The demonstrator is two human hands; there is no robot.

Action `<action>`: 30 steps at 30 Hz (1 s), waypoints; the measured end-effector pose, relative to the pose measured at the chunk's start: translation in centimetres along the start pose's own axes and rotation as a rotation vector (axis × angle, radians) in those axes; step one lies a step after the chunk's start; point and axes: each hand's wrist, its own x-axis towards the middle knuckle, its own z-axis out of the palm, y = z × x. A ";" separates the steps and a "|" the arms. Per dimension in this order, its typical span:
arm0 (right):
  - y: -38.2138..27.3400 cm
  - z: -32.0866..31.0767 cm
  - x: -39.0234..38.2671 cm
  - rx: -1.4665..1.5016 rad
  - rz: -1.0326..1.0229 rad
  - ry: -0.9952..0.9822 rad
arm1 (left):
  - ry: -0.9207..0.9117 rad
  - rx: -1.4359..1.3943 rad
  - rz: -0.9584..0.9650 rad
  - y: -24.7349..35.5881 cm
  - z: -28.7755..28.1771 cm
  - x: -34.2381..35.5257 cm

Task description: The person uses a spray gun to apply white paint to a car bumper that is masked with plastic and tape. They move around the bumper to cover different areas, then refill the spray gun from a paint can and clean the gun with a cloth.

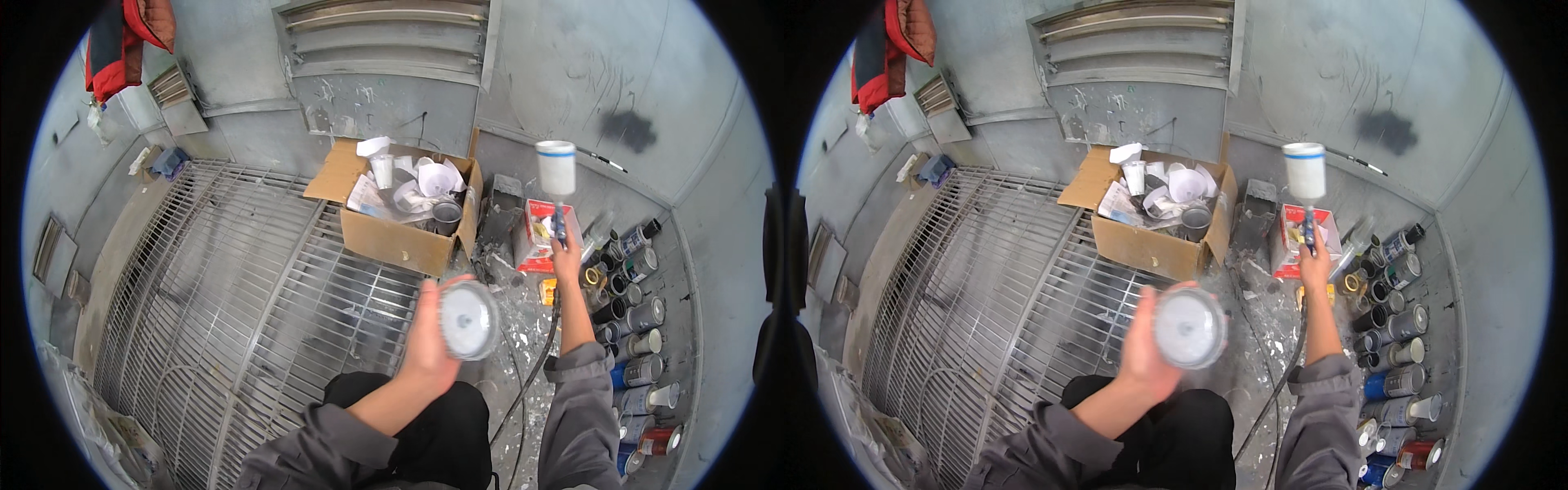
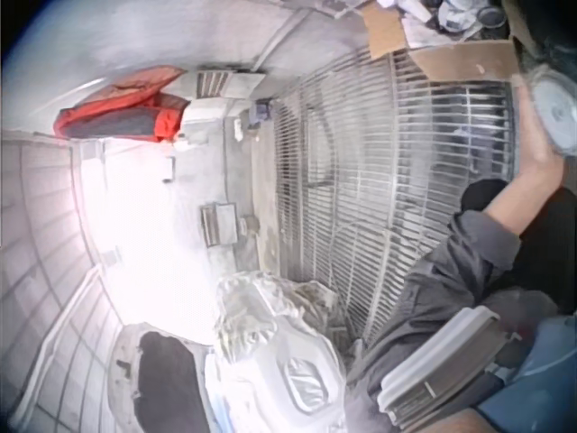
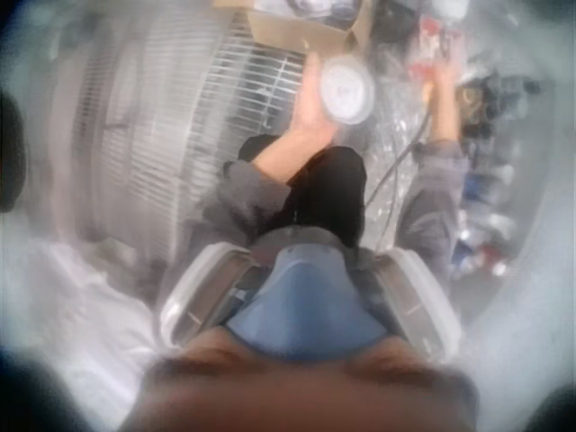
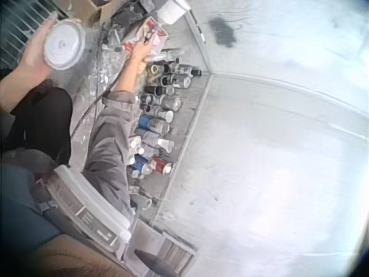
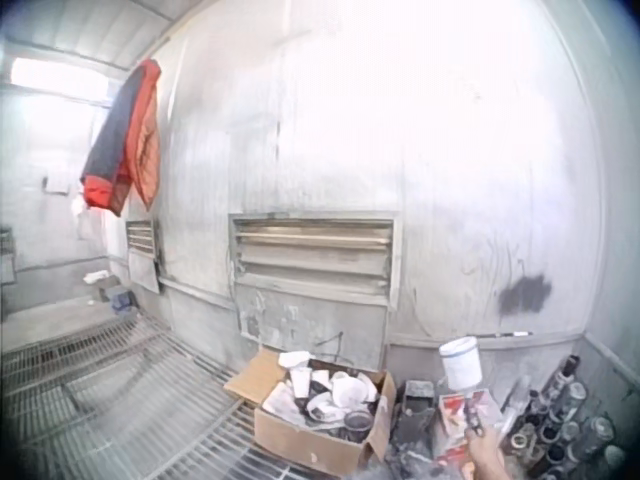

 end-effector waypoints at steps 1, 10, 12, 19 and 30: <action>1.1 0.1 2.0 -0.036 -0.061 0.005 | 0.011 -0.037 -0.015 1.3 0.0 -0.4; -4.4 11.8 0.2 -0.769 -0.165 -0.271 | 0.207 -0.207 0.243 9.6 -6.3 -4.4; -7.0 13.3 -1.2 -0.860 -0.156 -0.335 | 0.247 -0.211 0.251 10.0 -6.6 -5.2; -6.9 16.1 -0.2 -1.337 -0.491 -0.132 | 0.230 -0.257 0.264 10.6 -6.3 -5.5; -10.3 18.4 -0.8 -1.616 -0.776 -0.017 | 0.247 -0.265 0.276 10.2 -6.5 -5.5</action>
